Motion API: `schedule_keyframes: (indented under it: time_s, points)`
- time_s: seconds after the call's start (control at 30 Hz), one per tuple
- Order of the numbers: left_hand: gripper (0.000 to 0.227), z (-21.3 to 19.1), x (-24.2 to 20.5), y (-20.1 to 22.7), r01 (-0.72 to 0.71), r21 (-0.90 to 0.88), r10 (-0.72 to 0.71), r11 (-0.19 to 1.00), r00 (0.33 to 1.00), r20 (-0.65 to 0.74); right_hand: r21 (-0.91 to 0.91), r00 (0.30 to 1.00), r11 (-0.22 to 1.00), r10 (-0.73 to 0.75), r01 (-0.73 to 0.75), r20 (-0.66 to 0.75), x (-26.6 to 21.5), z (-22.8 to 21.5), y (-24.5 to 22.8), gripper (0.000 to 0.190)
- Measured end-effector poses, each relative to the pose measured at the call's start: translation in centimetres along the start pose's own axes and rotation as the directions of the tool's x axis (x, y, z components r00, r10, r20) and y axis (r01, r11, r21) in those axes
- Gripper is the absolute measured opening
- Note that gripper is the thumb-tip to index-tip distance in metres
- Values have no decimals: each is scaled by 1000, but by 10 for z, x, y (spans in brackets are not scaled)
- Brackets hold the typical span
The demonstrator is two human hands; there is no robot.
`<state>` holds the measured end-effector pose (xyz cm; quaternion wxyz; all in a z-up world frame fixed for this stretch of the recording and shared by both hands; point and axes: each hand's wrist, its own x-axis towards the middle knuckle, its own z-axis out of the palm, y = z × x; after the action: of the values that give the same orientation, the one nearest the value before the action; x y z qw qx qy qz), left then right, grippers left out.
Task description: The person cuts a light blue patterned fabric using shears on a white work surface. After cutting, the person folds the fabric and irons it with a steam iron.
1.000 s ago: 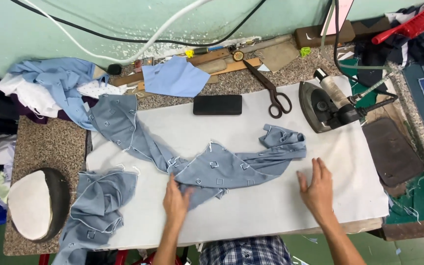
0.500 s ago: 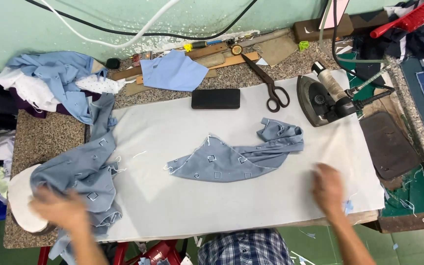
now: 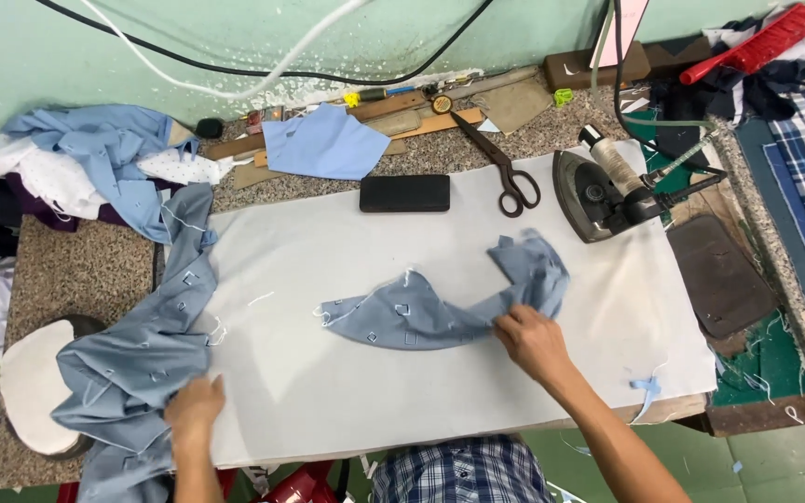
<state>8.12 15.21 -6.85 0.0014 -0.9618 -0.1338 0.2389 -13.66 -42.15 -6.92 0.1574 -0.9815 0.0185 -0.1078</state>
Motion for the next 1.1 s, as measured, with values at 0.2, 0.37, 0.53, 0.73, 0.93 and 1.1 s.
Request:
schedule_keyframes:
  time_s: [0.2, 0.37, 0.53, 0.73, 0.93, 1.1]
  points:
    - [59, -18, -154, 192, -925, -335, 789, 180, 339, -513, 164, 983, 970, -174, 181, -58, 8, -91, -68, 9]
    - [79, 19, -201, 284, -925, -321, 968, -203, -141, -206, 741, 992, 671, -111, 24, 68, 9, -134, -81, 10]
    - [43, -7, -118, 220, -996, -67, 929, 56, 76, -363, 458, 797, 771, 105, -443, 594, 12, -171, -21, 29]
    - [18, -27, -144, 159, -839, 458, 709, 293, -131, -693, 26, 784, 952, 234, -303, 575, 64, -231, -39, 30]
    - [31, 9, -72, 98, -723, 361, 624, 589, 123, -771, 111, 820, 940, 217, -321, 530, 62, -110, 21, 27]
    - [74, -45, -139, 113, -480, 303, 498, 823, 867, 19, -24, 710, 907, 345, -420, 615, 35, -5, 43, 27]
